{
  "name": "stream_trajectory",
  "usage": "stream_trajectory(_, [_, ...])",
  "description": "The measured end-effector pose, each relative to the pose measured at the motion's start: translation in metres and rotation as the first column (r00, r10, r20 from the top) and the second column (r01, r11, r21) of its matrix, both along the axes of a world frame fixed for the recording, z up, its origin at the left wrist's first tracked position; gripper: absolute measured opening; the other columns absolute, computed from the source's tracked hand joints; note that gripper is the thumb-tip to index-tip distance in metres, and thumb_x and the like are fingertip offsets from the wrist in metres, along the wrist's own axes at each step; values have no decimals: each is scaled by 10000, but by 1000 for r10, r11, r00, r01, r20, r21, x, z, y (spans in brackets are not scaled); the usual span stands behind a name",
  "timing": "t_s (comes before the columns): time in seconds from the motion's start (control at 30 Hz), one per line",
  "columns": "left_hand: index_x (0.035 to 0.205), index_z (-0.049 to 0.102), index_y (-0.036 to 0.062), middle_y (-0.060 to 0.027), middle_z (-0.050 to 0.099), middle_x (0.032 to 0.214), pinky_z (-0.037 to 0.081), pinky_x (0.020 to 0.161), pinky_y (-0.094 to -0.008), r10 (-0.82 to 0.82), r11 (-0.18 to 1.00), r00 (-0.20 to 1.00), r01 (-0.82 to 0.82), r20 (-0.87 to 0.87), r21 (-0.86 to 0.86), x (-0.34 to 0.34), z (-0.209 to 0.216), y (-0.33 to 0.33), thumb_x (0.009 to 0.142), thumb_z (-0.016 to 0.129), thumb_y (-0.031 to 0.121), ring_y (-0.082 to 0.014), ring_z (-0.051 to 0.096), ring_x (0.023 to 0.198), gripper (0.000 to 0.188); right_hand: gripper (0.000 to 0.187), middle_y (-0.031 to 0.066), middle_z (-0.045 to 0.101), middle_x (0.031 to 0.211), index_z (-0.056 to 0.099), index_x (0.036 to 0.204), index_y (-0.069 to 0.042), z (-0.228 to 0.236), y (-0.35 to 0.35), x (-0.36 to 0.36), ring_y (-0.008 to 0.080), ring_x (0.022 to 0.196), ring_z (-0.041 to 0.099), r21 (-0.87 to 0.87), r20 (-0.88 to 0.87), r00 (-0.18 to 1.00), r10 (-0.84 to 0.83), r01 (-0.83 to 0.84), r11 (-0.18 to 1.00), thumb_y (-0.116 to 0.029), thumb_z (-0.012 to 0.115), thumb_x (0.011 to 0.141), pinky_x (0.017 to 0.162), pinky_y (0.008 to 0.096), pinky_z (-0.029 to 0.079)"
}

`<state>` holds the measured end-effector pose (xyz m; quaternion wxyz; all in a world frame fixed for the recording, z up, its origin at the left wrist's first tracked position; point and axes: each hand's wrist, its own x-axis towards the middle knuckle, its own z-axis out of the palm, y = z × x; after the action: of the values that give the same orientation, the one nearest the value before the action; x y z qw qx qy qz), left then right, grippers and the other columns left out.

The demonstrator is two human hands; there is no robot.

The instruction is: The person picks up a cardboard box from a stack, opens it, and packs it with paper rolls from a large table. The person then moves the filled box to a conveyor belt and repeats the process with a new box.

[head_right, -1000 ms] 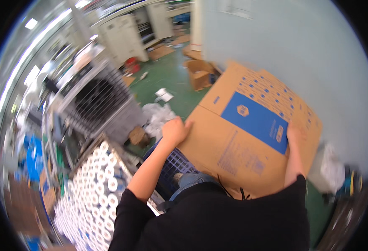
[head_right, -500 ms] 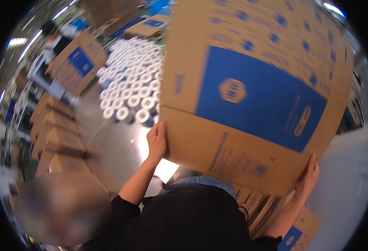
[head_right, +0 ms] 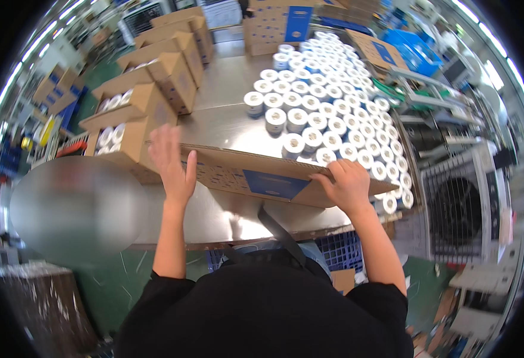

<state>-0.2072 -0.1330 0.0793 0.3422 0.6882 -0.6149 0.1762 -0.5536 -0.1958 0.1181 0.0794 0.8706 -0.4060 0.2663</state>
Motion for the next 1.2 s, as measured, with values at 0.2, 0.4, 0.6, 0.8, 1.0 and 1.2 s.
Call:
stream_trajectory(0.2, [1253, 527, 157, -63, 530, 1278, 190, 1076, -524, -104, 969, 991, 82, 85, 232, 36, 15, -34, 917, 466, 389, -275, 376, 1287, 412, 556, 87, 498, 1275, 450, 1278, -55, -33, 15, -3, 310, 1282, 355, -59, -78, 978, -196, 191, 980, -171, 638, 768, 1062, 512, 152])
stream_trajectory(0.4, [1233, 549, 147, -60, 542, 1269, 315, 1031, -463, -219, 883, 954, 105, 203, 458, 47, 45, -86, 898, 463, 472, -290, 450, 1223, 475, 364, 46, 617, 989, 624, 962, -103, -37, 44, -20, 249, 1070, 541, -57, 182, 982, 46, -36, 998, 27, 523, 639, 959, 377, 278])
stream_trajectory(0.6, [922, 689, 76, -149, 662, 910, 494, 755, -423, -208, 438, 956, -99, 208, 893, 78, 81, -86, 846, 523, 506, -345, 620, 871, 467, 192, 11, 448, 530, 522, 506, -123, -11, 17, -31, 193, 561, 436, 134, 442, 858, 262, -352, 926, 61, 495, 460, 656, 313, 298])
stream_trajectory(0.8, [725, 687, 49, -145, 659, 712, 515, 577, -420, -89, 475, 984, -94, 154, 875, 22, 53, -90, 759, 566, 296, -313, 641, 633, 277, 152, 13, 575, 600, 577, 551, -120, -36, -31, 24, 214, 635, 509, 692, 244, 669, 702, -627, 357, 25, 552, 513, 715, 305, 351])
stream_trajectory(1.0, [1175, 577, 2, -227, 526, 1239, 383, 968, -415, -135, -317, 735, 603, -664, 732, -23, 17, -15, 819, 458, 669, -353, 477, 1177, 765, 193, 124, 641, 767, 673, 771, -54, -97, -58, 33, 272, 758, 613, 869, 149, 869, 472, -343, 358, 2, 523, 662, 735, 346, 489])
stream_trajectory(1.2, [763, 673, 33, -168, 649, 735, 485, 701, -455, -668, 184, 648, 621, -366, 762, -35, 35, -4, 869, 432, 593, -371, 607, 731, 618, 105, 47, 633, 780, 644, 839, -3, -86, -85, -26, 149, 745, 592, 597, 579, 813, -58, -374, 710, 0, 565, 770, 677, 263, 473])
